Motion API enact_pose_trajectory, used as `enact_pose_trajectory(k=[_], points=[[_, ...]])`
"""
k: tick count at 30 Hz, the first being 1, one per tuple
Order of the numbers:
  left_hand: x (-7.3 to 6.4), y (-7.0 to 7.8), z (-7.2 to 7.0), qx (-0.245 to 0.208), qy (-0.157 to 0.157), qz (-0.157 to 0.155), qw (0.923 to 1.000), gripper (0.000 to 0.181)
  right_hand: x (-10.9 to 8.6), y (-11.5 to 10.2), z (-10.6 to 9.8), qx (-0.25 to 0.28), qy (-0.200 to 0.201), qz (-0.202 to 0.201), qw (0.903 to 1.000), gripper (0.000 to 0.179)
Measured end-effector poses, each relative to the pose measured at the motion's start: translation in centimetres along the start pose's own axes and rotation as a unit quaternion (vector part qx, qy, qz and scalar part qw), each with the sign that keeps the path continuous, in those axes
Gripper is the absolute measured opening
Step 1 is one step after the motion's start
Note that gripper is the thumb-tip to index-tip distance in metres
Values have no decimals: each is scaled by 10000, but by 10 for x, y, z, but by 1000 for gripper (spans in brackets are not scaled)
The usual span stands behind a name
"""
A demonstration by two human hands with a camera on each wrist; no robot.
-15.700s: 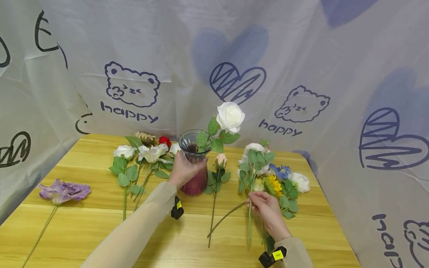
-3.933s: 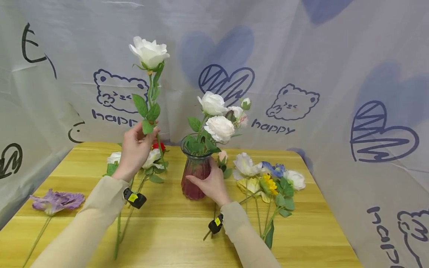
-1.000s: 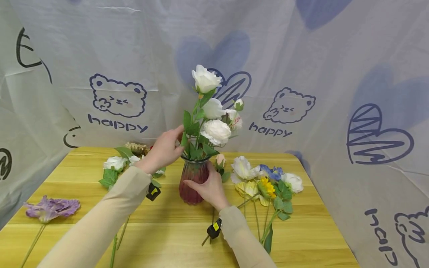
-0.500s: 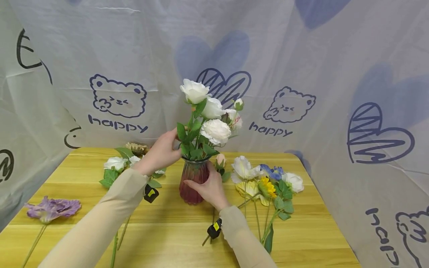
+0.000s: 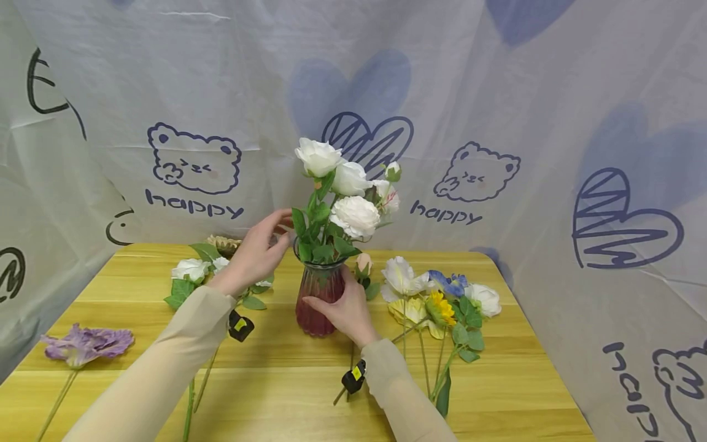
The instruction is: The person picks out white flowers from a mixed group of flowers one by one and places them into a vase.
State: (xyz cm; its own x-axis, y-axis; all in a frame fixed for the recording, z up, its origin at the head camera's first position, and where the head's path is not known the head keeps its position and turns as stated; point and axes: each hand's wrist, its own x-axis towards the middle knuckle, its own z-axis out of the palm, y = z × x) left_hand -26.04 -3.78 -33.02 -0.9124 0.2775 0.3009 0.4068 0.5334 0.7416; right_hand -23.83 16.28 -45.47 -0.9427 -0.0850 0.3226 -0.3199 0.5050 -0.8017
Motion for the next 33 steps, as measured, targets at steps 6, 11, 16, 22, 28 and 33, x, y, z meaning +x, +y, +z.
enact_pose_trajectory(k=[6,11,16,22,28,33], points=[[-8,-13,-3,178,25,-224,9996,47,0,-1,1,-20,7,22,10000,86],[-16,-25,-7,258,13,-383,9989,48,0,-2,1,34,1,42,10000,84],[-24,-36,-15,497,-2,-556,9972,48,-1,-2,1,98,-30,109,9999,82],[-36,-49,-27,1000,60,-765,9920,39,-1,-2,0,58,-33,120,9999,82],[-48,-62,-39,1326,216,-932,9865,35,-2,-1,-1,104,-46,141,9998,79],[-60,-69,-48,1393,103,-1096,9841,34,-1,-1,-1,91,-83,168,9998,81]])
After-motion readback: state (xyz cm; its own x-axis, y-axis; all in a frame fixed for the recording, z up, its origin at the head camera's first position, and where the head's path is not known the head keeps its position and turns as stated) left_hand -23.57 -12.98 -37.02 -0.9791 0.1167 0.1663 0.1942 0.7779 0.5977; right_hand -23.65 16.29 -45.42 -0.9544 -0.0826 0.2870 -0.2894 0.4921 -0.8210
